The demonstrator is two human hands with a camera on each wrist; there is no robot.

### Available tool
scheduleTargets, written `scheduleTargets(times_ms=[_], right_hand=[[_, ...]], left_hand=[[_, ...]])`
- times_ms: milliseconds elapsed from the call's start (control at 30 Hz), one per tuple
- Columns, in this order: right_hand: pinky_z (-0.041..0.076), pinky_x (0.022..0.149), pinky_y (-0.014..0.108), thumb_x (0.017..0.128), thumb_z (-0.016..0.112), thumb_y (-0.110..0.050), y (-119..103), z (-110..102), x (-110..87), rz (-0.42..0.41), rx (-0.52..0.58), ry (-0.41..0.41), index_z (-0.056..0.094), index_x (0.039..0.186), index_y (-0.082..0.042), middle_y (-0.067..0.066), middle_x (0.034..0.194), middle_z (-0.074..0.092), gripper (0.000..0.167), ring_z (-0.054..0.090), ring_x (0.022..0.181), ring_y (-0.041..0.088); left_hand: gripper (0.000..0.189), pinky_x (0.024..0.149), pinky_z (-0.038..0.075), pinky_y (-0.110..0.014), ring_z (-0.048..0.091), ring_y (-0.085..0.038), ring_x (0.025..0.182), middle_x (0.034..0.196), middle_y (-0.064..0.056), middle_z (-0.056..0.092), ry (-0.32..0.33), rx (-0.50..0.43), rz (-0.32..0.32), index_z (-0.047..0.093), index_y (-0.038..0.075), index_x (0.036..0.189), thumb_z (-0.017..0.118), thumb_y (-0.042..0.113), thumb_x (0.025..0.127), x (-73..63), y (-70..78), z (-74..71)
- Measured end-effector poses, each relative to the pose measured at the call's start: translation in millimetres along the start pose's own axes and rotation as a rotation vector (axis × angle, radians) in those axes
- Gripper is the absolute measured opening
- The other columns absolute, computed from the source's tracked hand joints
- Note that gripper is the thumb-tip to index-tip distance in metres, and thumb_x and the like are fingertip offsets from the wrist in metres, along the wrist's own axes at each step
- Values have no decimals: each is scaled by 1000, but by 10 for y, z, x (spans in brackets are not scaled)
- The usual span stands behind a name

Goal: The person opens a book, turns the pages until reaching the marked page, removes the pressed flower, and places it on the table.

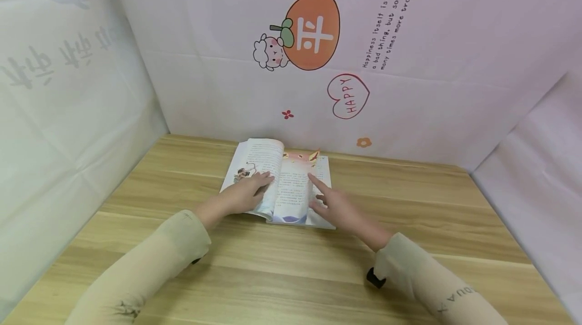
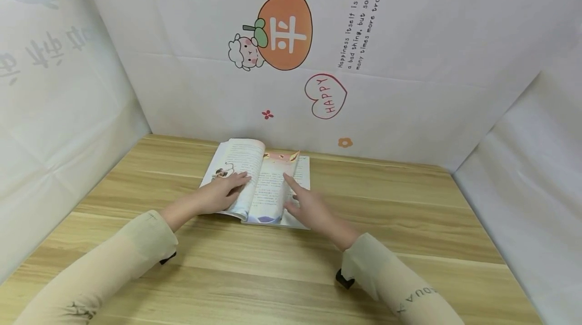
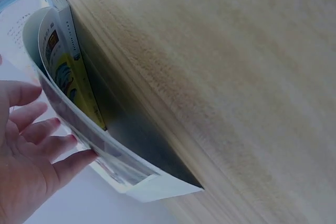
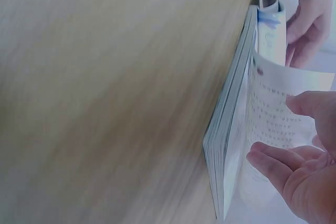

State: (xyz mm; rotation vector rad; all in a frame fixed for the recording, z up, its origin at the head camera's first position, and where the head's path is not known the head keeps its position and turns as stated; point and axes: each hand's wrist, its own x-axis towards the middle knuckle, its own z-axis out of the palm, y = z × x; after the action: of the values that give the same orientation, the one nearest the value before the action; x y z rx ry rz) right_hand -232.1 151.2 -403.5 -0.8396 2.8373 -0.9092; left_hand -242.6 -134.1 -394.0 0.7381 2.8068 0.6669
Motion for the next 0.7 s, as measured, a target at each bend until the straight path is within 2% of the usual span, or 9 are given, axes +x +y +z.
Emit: scheduleTargets(times_ms=[33,133,267,467,533,633,700], right_hand=[[61,79,35,98,71,-13,-12,21,7,-9,0,-3,32,161,-8,31,128,63,74,69,113,36],[61,78,33,98,71,-10,-51,78,24,-30,11,-15,36,159,-7,21,157,39,71,68,115,37],[60,81,32,97,70,-6,-95,129,46,-48,32,-40,39,157,-7,21,160,34,68,66,117,37],[58,90,39,96,71,-4,-135,176,60,-87,45,-63,45,153,-4,22,160,34,62,64,120,39],[57,91,39,96,71,-4,-150,190,61,-111,31,-62,48,151,-3,24,159,35,60,64,120,37],[59,83,34,95,72,-4,-177,212,69,-140,33,-64,50,149,-3,25,158,36,58,72,99,28],[58,78,30,95,72,-4,-200,225,71,-152,24,-60,51,148,-3,25,157,37,57,71,89,19]], left_hand=[[50,120,23,-56,27,-42,150,163,-20,32,-2,11,-6,43,1,155,51,10,106,-4,-3,-2],[50,119,26,-56,33,-41,148,160,-21,36,8,32,-7,45,0,153,53,17,107,-17,-16,-1],[49,120,28,-50,38,-38,146,157,-22,41,34,16,-2,47,-2,151,51,21,108,-24,-43,6],[48,119,30,-50,43,-37,142,150,-19,51,103,-63,-9,48,0,151,46,25,110,-15,-67,-1],[49,119,30,-51,42,-39,143,150,-21,50,123,-89,-5,46,0,152,45,26,110,-13,-70,-4],[52,119,28,-54,39,-44,143,154,-24,44,161,-107,12,43,0,154,46,26,110,-17,-66,-15],[53,118,28,-56,37,-46,144,158,-26,37,181,-115,26,41,-1,155,47,26,109,-18,-58,-23]])
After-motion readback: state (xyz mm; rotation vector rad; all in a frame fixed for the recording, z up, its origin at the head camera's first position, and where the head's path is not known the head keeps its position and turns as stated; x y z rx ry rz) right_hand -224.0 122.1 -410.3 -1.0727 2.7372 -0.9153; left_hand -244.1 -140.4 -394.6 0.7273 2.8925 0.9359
